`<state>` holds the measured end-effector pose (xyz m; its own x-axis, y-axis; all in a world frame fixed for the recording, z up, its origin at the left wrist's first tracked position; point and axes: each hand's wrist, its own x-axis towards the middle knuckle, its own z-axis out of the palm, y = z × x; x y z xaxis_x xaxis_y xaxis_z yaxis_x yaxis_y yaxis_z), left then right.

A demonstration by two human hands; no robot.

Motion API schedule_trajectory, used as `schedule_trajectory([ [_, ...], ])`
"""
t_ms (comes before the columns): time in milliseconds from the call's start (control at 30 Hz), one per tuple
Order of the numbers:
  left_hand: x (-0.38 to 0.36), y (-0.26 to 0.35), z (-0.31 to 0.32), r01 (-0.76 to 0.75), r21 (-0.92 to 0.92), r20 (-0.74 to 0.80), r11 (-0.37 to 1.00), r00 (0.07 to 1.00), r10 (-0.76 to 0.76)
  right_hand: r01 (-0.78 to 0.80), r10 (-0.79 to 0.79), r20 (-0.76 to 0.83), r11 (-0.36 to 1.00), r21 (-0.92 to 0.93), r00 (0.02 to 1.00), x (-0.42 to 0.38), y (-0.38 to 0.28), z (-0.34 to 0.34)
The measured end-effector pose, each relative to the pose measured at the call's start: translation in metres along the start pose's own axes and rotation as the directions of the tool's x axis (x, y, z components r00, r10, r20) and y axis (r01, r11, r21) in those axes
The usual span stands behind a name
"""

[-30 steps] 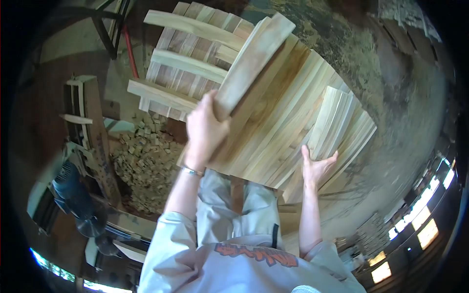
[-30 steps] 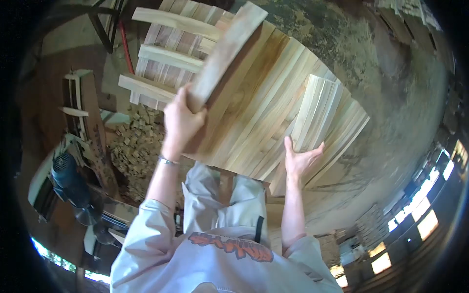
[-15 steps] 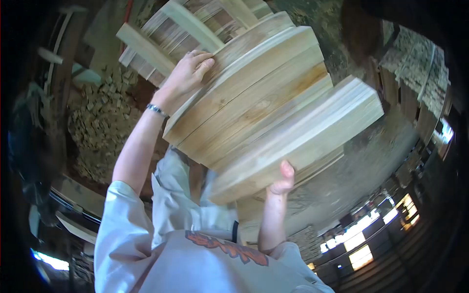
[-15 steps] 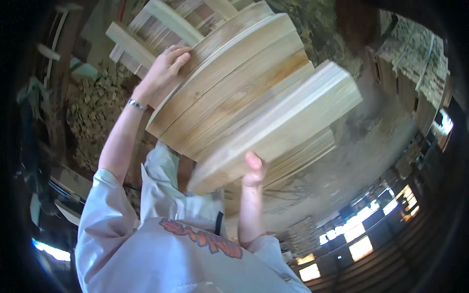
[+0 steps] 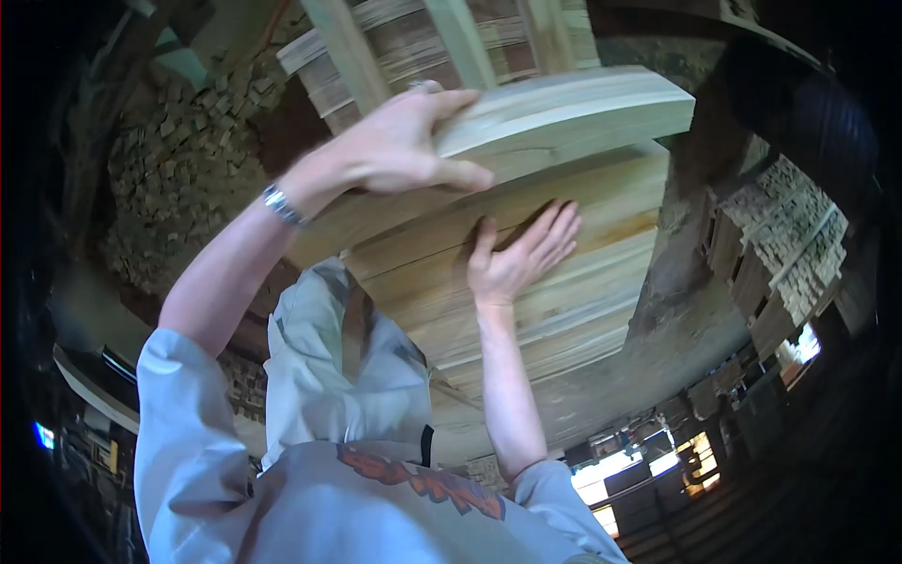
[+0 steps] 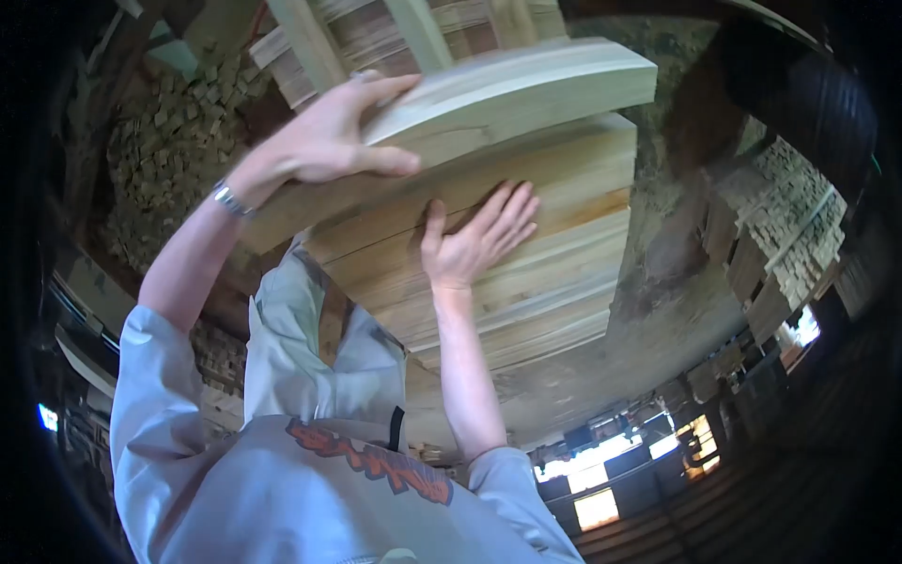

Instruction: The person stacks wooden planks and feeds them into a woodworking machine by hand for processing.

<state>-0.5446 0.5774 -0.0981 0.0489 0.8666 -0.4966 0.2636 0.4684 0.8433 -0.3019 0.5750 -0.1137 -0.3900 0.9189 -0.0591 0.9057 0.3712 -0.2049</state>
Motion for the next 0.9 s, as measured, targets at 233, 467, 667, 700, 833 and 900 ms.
schedule_trajectory([
  [233, 0.025, -0.036, 0.07, -0.086, 0.07, -0.027, 0.994, 0.996, 0.088, 0.024, -0.026, -0.086, 1.0, -0.02, 0.996, -0.008, 0.003, 0.0],
  [467, -0.035, 0.01, 0.089, 0.016, 0.217, -0.33, 0.976, 0.942, 0.058, 0.065, -0.068, -0.192, 0.998, -0.019, 0.979, -0.007, 0.003, 0.005],
  [667, -0.237, -0.019, 0.194, 0.098, 0.295, -0.722, 0.95, 0.675, 0.154, 0.078, -0.083, -0.042, 0.991, -0.11, 0.996, -0.006, 0.01, -0.008],
  [700, -0.283, -0.033, 0.216, 0.172, 0.197, -0.68, 0.965, 0.733, 0.008, 0.157, -0.152, 0.068, 0.984, -0.078, 0.986, -0.012, 0.015, -0.024],
  [833, -0.459, -0.114, 0.298, 0.632, -0.121, -0.505, 0.765, 0.625, -0.596, 0.437, -0.42, 0.414, 0.898, 0.06, 0.807, -0.079, 0.058, -0.07],
  [900, -0.558, -0.147, 0.354, 0.545, -0.578, -0.488, 0.607, 0.366, -0.793, 0.174, -0.417, 0.626, 0.894, 0.413, 0.658, -0.111, 0.084, -0.054],
])
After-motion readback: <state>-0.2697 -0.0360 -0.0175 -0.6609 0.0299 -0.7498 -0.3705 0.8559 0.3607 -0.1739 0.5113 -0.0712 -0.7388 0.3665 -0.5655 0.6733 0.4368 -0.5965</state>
